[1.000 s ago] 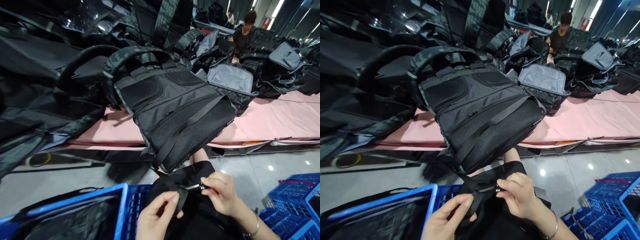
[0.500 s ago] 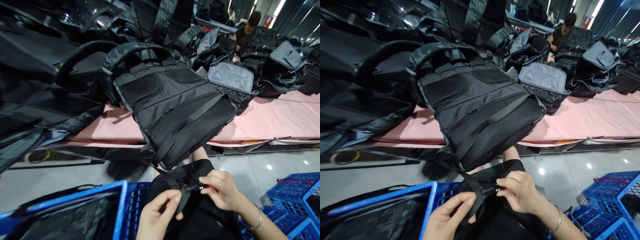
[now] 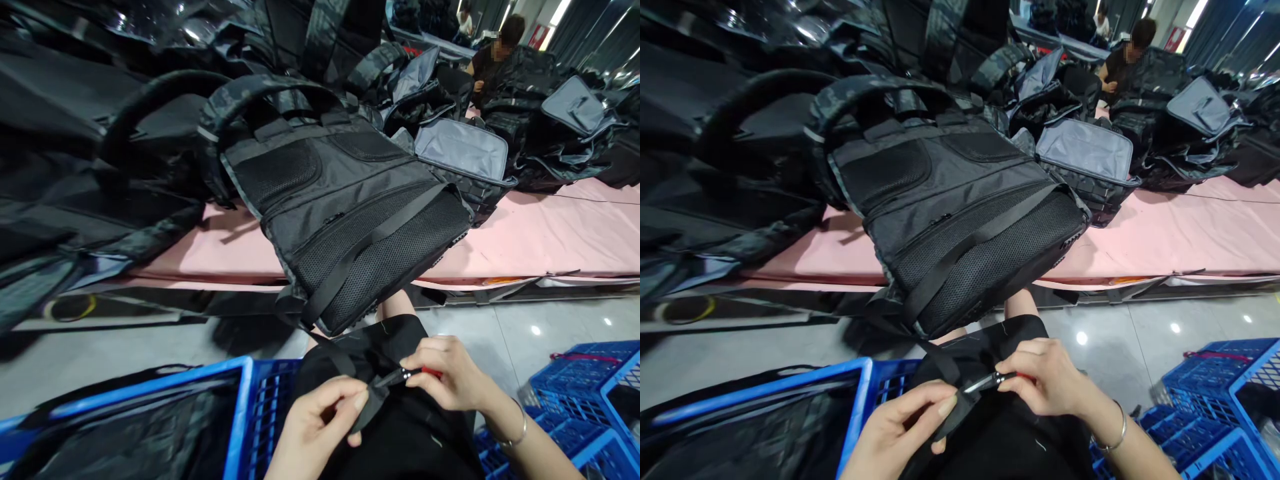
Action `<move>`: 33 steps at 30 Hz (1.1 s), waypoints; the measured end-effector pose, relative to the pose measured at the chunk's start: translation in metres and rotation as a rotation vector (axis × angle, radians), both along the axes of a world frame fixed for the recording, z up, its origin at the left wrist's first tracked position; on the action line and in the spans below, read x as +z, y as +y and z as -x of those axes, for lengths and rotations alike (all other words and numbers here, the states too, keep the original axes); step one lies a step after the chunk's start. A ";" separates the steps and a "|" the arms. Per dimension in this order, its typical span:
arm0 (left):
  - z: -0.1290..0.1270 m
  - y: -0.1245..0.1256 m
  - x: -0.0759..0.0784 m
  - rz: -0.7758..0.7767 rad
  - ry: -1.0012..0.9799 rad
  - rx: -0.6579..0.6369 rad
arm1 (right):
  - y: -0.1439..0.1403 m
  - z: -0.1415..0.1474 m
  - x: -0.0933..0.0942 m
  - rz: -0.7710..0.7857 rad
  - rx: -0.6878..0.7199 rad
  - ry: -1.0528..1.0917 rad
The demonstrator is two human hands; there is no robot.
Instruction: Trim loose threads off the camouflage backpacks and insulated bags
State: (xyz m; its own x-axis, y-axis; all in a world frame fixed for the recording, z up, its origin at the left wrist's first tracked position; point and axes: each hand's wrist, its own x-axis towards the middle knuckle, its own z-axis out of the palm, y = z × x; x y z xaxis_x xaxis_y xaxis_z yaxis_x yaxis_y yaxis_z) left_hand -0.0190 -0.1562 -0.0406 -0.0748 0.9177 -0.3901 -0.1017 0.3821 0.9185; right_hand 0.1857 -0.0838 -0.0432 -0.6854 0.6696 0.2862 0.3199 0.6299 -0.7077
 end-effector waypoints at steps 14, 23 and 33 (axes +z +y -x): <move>0.007 0.003 -0.006 0.042 0.026 -0.007 | 0.000 -0.010 0.010 -0.061 0.029 -0.130; 0.003 0.004 -0.006 0.064 -0.007 -0.001 | 0.002 -0.008 0.006 -0.074 0.100 -0.237; 0.004 0.008 -0.008 0.060 -0.060 0.079 | 0.000 -0.006 0.009 -0.032 -0.011 -0.030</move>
